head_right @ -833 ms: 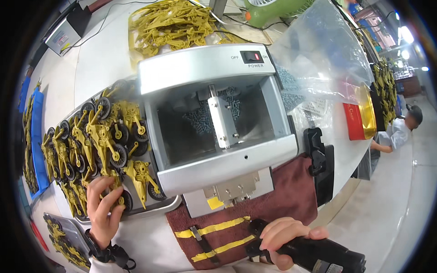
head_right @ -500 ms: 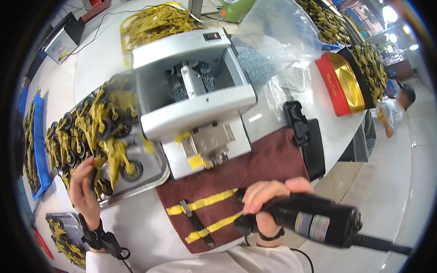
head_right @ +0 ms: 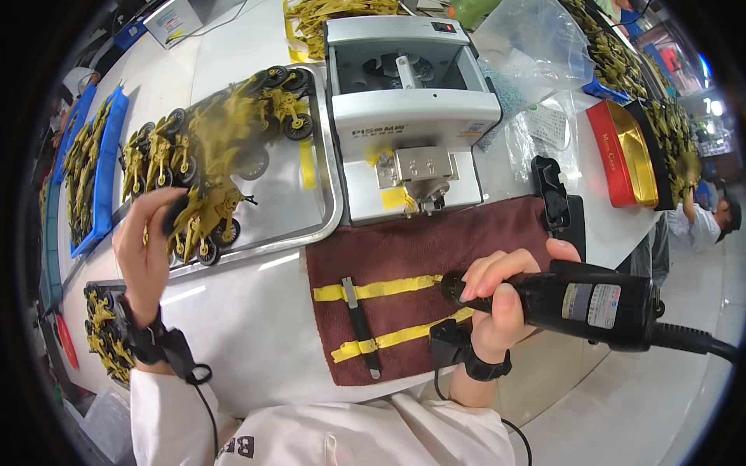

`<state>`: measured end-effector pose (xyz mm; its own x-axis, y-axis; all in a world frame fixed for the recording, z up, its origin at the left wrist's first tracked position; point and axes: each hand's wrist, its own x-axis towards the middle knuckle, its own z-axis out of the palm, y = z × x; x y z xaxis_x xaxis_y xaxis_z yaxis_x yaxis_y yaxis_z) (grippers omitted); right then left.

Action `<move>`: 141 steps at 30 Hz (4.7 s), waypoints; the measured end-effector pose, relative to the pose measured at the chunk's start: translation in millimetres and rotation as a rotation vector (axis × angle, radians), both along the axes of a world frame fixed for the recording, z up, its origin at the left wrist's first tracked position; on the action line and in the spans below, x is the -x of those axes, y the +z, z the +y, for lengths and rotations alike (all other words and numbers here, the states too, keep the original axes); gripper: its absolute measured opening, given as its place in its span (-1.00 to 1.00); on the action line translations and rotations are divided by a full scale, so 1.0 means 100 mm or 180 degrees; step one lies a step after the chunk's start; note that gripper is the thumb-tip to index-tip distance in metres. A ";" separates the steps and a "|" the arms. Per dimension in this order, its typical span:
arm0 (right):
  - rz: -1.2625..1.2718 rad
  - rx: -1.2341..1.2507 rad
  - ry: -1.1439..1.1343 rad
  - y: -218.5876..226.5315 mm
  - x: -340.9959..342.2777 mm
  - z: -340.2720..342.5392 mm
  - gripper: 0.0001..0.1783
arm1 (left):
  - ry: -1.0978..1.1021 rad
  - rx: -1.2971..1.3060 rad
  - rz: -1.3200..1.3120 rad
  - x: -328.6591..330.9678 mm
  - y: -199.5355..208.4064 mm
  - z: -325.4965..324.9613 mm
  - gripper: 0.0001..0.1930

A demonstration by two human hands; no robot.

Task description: The recorder uses an electric screwdriver to attach components to yellow toy motorcycle frames on an assembly line.

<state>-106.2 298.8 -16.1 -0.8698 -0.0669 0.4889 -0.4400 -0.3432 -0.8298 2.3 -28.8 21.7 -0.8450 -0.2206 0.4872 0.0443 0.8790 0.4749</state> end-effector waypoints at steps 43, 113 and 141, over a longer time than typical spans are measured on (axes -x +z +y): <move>-0.0142 0.0220 -0.0164 -0.02 0.01 0.07 -0.37 | -0.2265 0.0436 0.0024 0.10 -0.34 1.44 -0.59; 0.0719 -0.0910 0.2336 0.12 -0.22 -0.46 -0.18 | -0.1568 -0.0476 -0.1271 -0.11 -1.01 1.42 0.04; 0.0059 -0.1326 0.0440 0.30 -0.09 -0.37 -0.21 | -0.1623 -0.0283 -0.1191 -0.08 -0.93 1.50 0.04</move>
